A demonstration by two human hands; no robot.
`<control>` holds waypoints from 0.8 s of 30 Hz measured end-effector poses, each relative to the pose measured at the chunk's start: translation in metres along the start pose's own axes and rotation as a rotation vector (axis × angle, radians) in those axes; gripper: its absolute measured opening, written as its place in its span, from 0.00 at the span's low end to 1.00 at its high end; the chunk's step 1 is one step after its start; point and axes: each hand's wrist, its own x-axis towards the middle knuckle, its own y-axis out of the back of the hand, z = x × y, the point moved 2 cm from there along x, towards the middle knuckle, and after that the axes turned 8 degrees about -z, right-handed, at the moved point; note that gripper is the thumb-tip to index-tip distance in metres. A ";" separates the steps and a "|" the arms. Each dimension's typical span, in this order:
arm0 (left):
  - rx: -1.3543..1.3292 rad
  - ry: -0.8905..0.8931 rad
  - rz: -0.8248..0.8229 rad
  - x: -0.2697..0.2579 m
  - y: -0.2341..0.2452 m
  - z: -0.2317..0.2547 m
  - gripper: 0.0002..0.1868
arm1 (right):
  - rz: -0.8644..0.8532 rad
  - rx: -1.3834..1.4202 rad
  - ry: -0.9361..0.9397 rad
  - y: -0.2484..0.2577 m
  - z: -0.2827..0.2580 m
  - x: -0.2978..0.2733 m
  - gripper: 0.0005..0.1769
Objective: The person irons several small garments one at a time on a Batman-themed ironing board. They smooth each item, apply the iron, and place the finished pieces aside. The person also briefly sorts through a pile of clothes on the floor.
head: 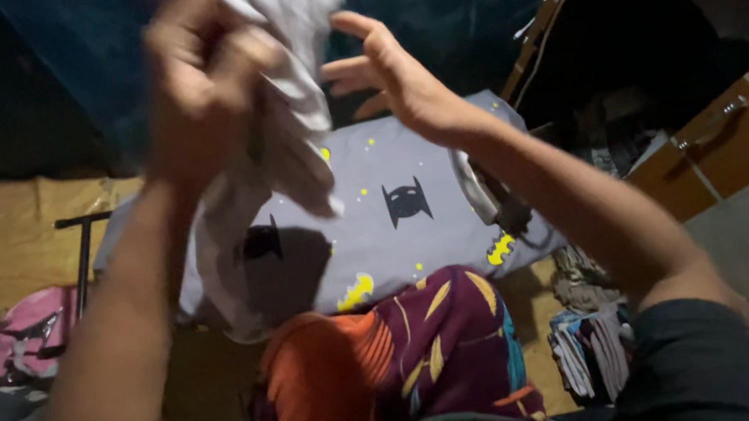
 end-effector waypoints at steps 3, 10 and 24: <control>0.530 -0.484 -0.218 -0.008 -0.023 0.044 0.13 | -0.242 0.481 0.018 0.005 -0.010 0.011 0.55; 1.122 -0.552 -0.402 -0.055 -0.010 0.073 0.29 | -0.112 0.086 -0.102 0.006 -0.005 -0.022 0.36; 0.410 -0.134 -0.203 -0.046 0.000 0.061 0.14 | -0.396 -0.019 0.252 -0.029 -0.081 -0.008 0.55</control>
